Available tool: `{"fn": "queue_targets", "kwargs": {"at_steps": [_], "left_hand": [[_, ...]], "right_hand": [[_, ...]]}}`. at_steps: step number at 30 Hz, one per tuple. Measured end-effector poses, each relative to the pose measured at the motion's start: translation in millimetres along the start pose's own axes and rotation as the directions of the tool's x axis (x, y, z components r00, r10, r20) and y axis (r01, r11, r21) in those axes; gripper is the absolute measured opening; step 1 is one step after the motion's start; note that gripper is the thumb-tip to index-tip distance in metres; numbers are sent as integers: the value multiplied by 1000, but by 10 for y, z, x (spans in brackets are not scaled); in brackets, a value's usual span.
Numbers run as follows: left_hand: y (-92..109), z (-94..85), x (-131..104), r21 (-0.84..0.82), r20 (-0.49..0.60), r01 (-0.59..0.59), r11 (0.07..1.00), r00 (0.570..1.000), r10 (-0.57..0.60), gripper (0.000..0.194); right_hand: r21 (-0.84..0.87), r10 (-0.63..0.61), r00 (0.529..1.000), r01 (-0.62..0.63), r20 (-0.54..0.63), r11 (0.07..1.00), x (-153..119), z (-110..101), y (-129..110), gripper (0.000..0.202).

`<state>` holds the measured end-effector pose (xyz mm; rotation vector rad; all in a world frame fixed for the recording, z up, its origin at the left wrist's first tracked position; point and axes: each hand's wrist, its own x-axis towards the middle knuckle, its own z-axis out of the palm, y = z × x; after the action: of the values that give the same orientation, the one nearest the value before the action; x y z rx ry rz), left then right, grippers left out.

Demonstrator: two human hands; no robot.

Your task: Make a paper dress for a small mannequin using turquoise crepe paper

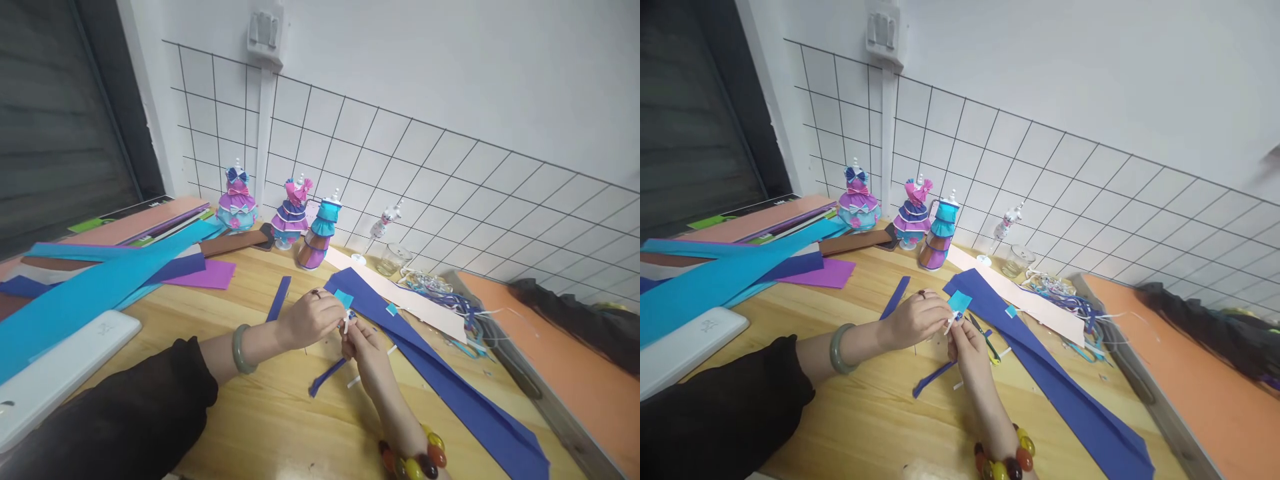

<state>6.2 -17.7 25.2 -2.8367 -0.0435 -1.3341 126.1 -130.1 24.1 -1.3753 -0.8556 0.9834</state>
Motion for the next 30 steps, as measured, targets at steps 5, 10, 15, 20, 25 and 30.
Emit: {"fn": "queue_targets", "kwargs": {"at_steps": [5,10,15,20,25,30], "left_hand": [[4,-16,-5,46,18,-88,995,996,87,18],[63,-63,26,148,58,-155,977,987,148,16],[61,-27,7,87,47,-137,987,990,133,17],[66,-57,57,-206,106,205,957,977,-187,19],[10,-134,159,-506,312,631,589,770,-557,32],[-152,-75,98,-605,583,715,351,698,-416,31]], "right_hand": [[-32,-22,1000,22,-20,999,-11,-12,-19,39],[-31,-38,998,36,-53,999,-7,-16,-22,45],[-81,-82,996,79,-36,994,24,-64,-8,45],[-196,-142,990,142,13,970,41,-117,-1,46],[-292,-230,972,231,40,928,24,-115,2,45],[-339,-291,955,291,53,895,-1,-95,-17,42]]}}
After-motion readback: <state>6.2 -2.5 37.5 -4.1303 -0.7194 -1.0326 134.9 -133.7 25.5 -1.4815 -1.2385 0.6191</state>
